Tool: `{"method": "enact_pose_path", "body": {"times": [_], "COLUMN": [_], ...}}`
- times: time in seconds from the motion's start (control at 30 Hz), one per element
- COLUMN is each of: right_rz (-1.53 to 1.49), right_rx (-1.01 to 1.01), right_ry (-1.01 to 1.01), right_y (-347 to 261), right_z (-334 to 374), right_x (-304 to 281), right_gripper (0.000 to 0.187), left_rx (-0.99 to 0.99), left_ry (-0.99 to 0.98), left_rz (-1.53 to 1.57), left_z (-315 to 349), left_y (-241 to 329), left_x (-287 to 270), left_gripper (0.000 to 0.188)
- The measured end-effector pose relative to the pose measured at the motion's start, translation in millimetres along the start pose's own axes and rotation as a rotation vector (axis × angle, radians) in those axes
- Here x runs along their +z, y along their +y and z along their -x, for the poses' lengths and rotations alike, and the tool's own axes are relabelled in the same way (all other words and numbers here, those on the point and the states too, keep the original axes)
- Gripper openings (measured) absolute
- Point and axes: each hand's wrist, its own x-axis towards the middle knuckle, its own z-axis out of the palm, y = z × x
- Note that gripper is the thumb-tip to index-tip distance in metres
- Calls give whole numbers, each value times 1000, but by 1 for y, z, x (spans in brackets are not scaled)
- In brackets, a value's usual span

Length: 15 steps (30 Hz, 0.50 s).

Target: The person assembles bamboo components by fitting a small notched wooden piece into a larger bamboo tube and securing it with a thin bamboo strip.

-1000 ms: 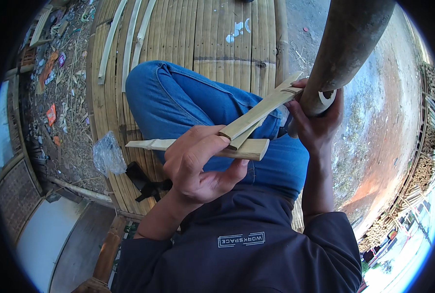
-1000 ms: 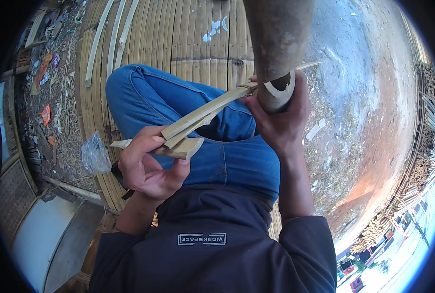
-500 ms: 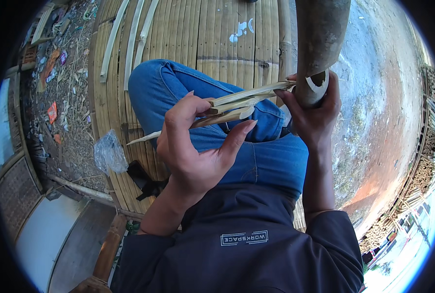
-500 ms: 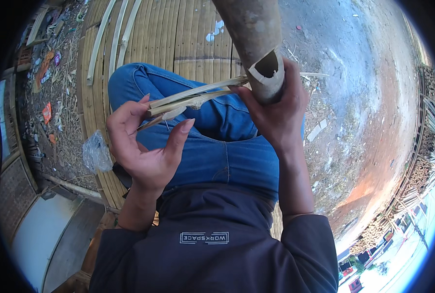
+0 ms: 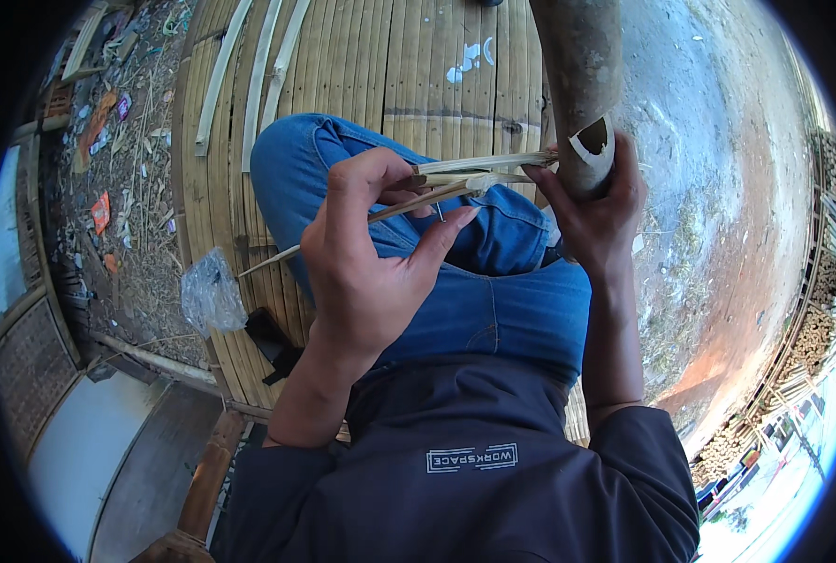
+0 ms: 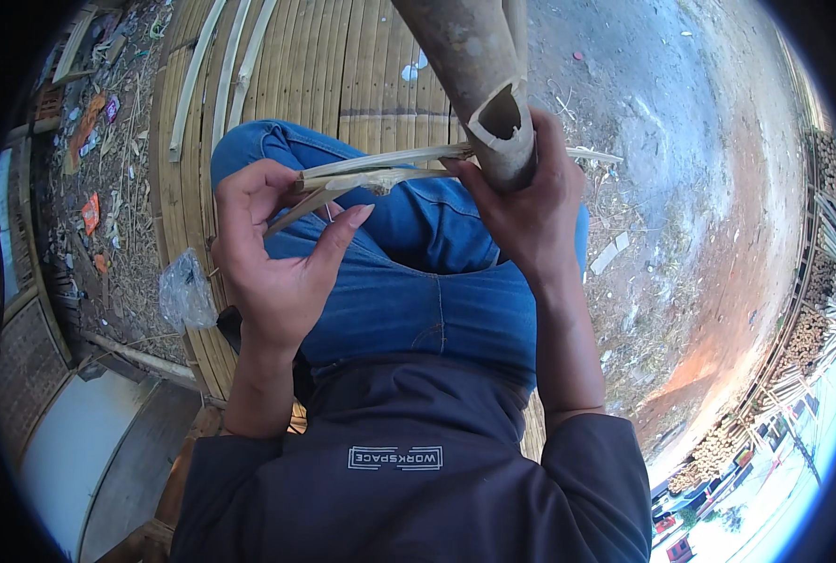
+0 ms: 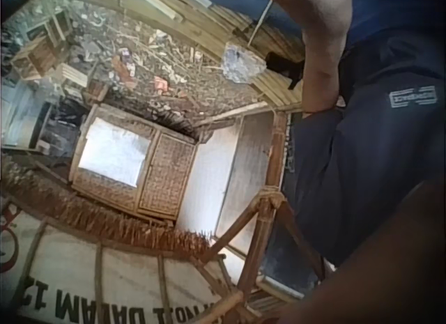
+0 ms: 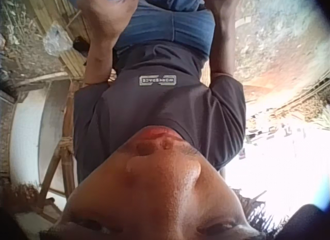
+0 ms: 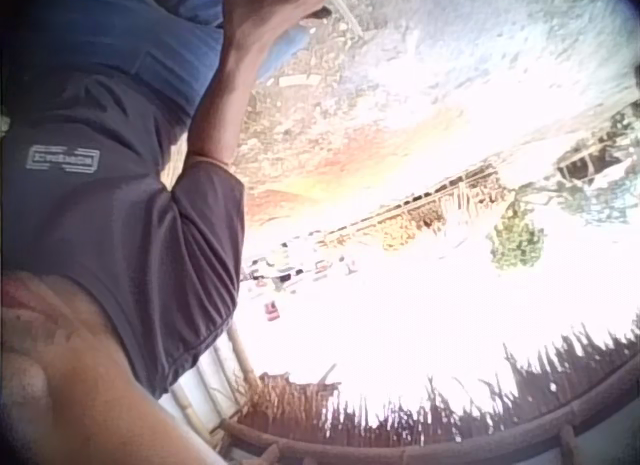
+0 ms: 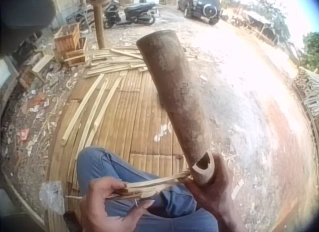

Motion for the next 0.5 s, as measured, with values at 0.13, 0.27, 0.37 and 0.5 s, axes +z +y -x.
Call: {"method": "enact_pose_path", "body": {"times": [0.13,0.27,0.37,0.5], "right_rz": [-4,-41,4,9], "right_rx": [-9,31,23,19], "right_ry": [6,-9,-12,-9], "right_y": [-1,0,0,1], "right_z": [-2,-3,-4,-4], "right_x": [4,6,7,8], "right_gripper": [56,57,57,56], "left_rx": [9,23,-27,-36], "left_ry": [-23,-65,-75,-81], "left_rz": [49,95,118,148], "left_z": [-2,-3,-3,-3], "left_y": [-3,-6,-7,-12], "left_x": [-3,-8,-10,-9], "left_gripper": [52,49,47,47]}}
